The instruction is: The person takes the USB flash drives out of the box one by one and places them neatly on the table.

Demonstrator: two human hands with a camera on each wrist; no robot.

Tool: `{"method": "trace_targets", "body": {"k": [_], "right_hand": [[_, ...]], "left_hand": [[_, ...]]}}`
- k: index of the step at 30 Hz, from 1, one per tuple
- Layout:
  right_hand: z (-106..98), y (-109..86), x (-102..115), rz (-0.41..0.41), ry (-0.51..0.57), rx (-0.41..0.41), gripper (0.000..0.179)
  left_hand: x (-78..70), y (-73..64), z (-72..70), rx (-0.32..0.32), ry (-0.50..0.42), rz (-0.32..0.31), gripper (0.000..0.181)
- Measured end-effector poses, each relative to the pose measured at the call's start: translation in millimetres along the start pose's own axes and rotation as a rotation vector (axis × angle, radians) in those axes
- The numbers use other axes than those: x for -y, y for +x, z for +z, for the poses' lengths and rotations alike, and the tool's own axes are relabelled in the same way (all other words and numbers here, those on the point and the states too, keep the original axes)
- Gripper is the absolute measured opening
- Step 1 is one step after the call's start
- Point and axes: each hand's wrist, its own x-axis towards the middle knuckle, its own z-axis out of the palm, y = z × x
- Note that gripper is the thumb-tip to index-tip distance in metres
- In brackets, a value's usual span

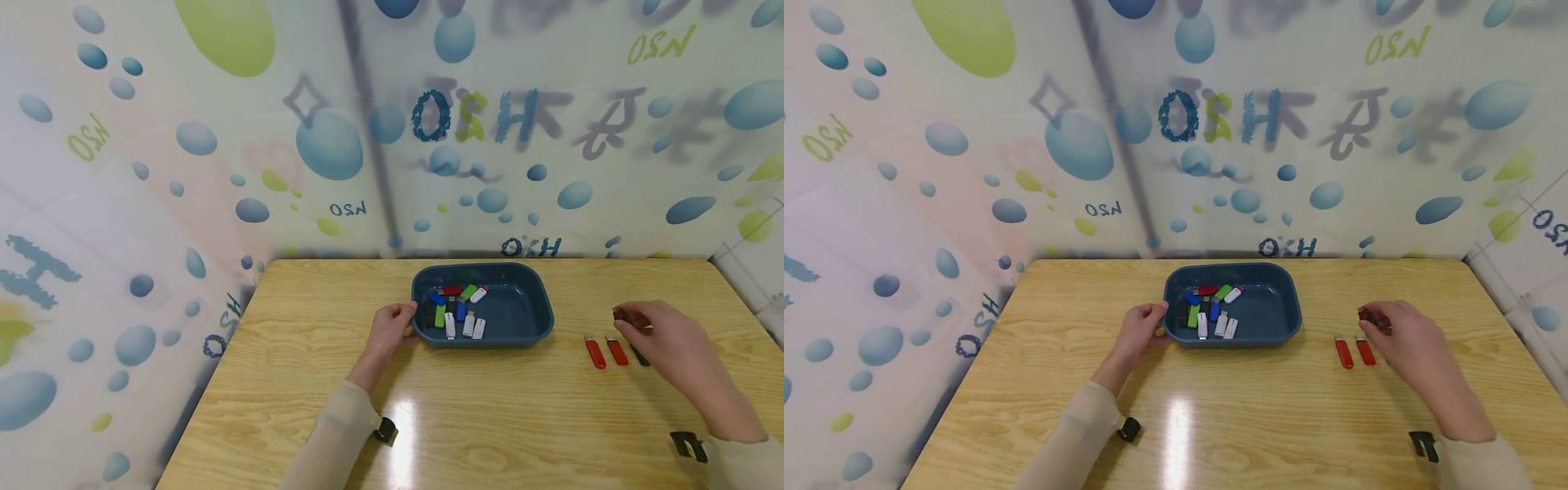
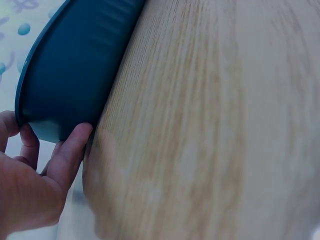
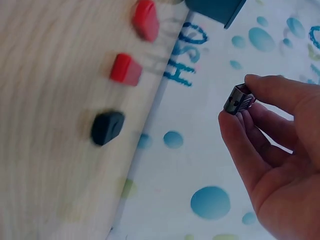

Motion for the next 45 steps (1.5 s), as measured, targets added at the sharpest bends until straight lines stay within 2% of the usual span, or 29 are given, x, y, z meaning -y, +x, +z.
{"method": "trace_targets", "body": {"k": [5,10,14,26,35,39,45], "right_hand": [[-1.6,-6.8,-11.9,0.042,-0.032,-0.004,0.024],[-3.2,-11.5,-23.9,0.081,-0.056,-0.002,0.023],[-3.5,-13.7,-33.1,0.097,-0.073,-0.004,0.021],[2.1,-19.0,-53.5,0.143,-0.112,0.027,0.021],[4.4,-17.9,-62.3,0.180,-0.148,0.082,0.026],[4.5,-17.7,-65.4,0.219,-0.166,0.126,0.026],[4.9,-14.4,-69.2,0.276,-0.188,0.247,0.025]], "left_hand": [[6.2,7.1,-1.5,0.002,0.006,-0.015,0.040],[25.8,22.1,-4.4,-0.006,0.005,-0.018,0.043],[32.8,24.9,-4.7,-0.022,0.009,-0.011,0.045],[34.4,24.7,-4.5,-0.028,0.004,0.009,0.045],[33.0,23.4,-4.8,-0.026,-0.013,0.007,0.044],[32.6,22.8,-4.9,-0.021,-0.008,0.005,0.044],[31.7,22.5,-5.0,-0.017,-0.009,0.000,0.045]]}}
